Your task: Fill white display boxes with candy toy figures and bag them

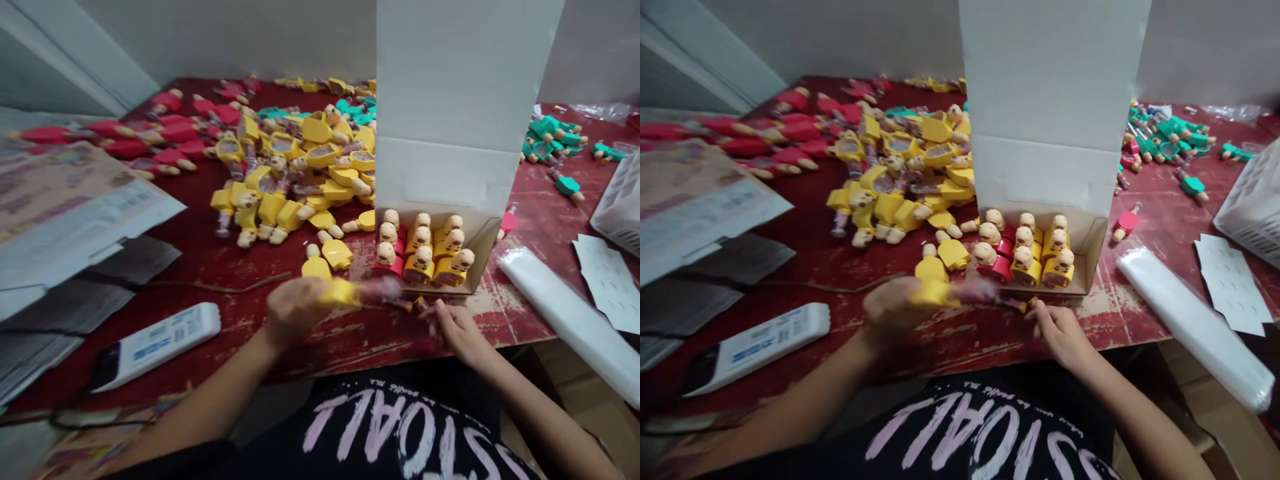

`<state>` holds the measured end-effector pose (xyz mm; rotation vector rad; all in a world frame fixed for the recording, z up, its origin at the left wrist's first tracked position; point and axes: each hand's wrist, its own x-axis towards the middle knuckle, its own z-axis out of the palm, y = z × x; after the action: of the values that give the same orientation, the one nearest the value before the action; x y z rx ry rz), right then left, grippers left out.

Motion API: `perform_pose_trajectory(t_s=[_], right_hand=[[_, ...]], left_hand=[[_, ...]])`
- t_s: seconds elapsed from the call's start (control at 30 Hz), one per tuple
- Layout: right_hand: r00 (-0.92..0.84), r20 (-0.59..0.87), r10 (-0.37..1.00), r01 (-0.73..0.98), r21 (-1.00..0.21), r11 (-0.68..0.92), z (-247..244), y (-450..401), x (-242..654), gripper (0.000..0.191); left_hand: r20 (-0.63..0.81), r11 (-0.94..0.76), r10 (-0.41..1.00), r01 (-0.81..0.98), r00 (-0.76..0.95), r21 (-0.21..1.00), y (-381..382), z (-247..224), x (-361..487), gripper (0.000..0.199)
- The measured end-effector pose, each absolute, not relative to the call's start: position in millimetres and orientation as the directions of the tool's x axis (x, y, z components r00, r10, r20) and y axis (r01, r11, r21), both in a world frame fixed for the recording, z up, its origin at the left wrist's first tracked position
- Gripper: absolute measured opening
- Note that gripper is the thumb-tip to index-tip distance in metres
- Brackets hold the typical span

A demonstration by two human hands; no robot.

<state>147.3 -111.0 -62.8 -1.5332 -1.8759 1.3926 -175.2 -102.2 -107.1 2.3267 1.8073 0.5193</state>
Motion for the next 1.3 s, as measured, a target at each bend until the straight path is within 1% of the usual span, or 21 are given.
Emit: perform_pose_trajectory(t_s=[0.03, 0.07, 0.1, 0.17, 0.2, 0.23, 0.3, 0.37, 0.43, 0.5, 0.53, 0.6, 0.7, 0.77, 0.87, 0.93, 1.0, 1.07, 1.13, 1.23, 1.3], right_hand=[[-0.31, -0.169, 0.936, 0.628, -0.775, 0.068, -66, -109, 147, 0.065], [-0.284, -0.05, 0.958, 0.722, -0.668, 0.179, -71, -107, 147, 0.054], [-0.281, 0.038, 0.959, 0.804, -0.537, 0.256, -78, -106, 146, 0.043], [-0.305, 0.121, 0.945, 0.895, -0.303, 0.327, -94, -104, 143, 0.027], [-0.323, 0.131, 0.937, 0.911, -0.225, 0.345, -102, -104, 141, 0.022], [-0.342, 0.124, 0.932, 0.917, -0.175, 0.359, -109, -105, 139, 0.017], [-0.348, 0.099, 0.932, 0.923, -0.138, 0.359, -118, -106, 137, 0.016], [-0.312, 0.096, 0.945, 0.93, -0.173, 0.324, -121, -109, 138, 0.02], [-0.267, 0.115, 0.957, 0.918, -0.272, 0.289, -118, -112, 141, 0.024], [-0.243, 0.106, 0.964, 0.873, -0.409, 0.265, -109, -116, 145, 0.024], [-0.239, 0.087, 0.967, 0.844, -0.474, 0.251, -104, -118, 147, 0.023], [-0.243, 0.042, 0.969, 0.787, -0.576, 0.223, -93, -122, 151, 0.023], [-0.265, -0.005, 0.964, 0.719, -0.667, 0.195, -78, -128, 155, 0.025], [-0.286, -0.027, 0.958, 0.677, -0.713, 0.182, -72, -131, 156, 0.026], [-0.294, -0.023, 0.956, 0.63, -0.756, 0.176, -66, -134, 157, 0.026], [-0.284, 0.001, 0.959, 0.611, -0.77, 0.182, -64, -135, 157, 0.025], [-0.284, 0.03, 0.958, 0.597, -0.777, 0.201, -61, -137, 158, 0.023], [-0.306, 0.065, 0.95, 0.584, -0.775, 0.241, -58, -139, 158, 0.022], [-0.335, 0.126, 0.934, 0.575, -0.758, 0.308, -55, -141, 159, 0.021], [-0.386, 0.299, 0.873, 0.582, -0.655, 0.482, -49, -144, 158, 0.022], [-0.457, 0.421, 0.784, 0.593, -0.512, 0.621, -42, -146, 156, 0.025]], left_hand=[[0.229, -0.153, 0.97, 0.933, 0.079, 0.326, -95, -106, -190, 0.054], [0.271, -0.026, 0.96, 0.941, -0.071, 0.338, -87, -106, -204, 0.064], [0.275, 0.115, 0.934, 0.921, -0.228, 0.372, -79, -105, -217, 0.069], [0.153, 0.354, 0.877, 0.828, -0.455, 0.436, -65, -104, -238, 0.073], [0.058, 0.426, 0.864, 0.788, -0.5, 0.444, -60, -103, -244, 0.073], [-0.032, 0.46, 0.867, 0.774, -0.497, 0.436, -57, -103, -249, 0.074], [-0.125, 0.442, 0.895, 0.814, -0.428, 0.378, -56, -101, -250, 0.081], [-0.068, 0.366, 0.93, 0.892, -0.361, 0.265, -57, -100, -242, 0.08], [0.031, 0.209, 0.977, 0.972, -0.213, 0.103, -57, -99, -231, 0.066], [0.014, -0.037, 0.999, 0.999, 0.037, -0.006, -54, -99, -219, 0.062], [-0.042, -0.165, 0.985, 0.986, 0.165, -0.006, -52, -99, -214, 0.062], [-0.143, -0.362, 0.918, 0.929, 0.37, 0.083, -50, -100, -203, 0.05], [-0.161, -0.514, 0.815, 0.823, 0.556, 0.242, -54, -101, -186, 0.036], [-0.146, -0.551, 0.78, 0.778, 0.609, 0.302, -61, -103, -175, 0.037], [-0.134, -0.577, 0.743, 0.729, 0.656, 0.369, -74, -108, -163, 0.056], [-0.111, -0.579, 0.748, 0.725, 0.655, 0.372, -83, -109, -156, 0.066], [-0.051, -0.557, 0.793, 0.757, 0.606, 0.341, -93, -107, -150, 0.059], [0.018, -0.518, 0.837, 0.78, 0.548, 0.35, -104, -98, -142, 0.048], [0.063, -0.473, 0.866, 0.773, 0.495, 0.424, -116, -83, -133, 0.044], [0.037, -0.391, 0.879, 0.675, 0.475, 0.626, -128, -53, -121, 0.042], [-0.029, -0.32, 0.839, 0.536, 0.544, 0.781, -133, -35, -114, 0.039]])
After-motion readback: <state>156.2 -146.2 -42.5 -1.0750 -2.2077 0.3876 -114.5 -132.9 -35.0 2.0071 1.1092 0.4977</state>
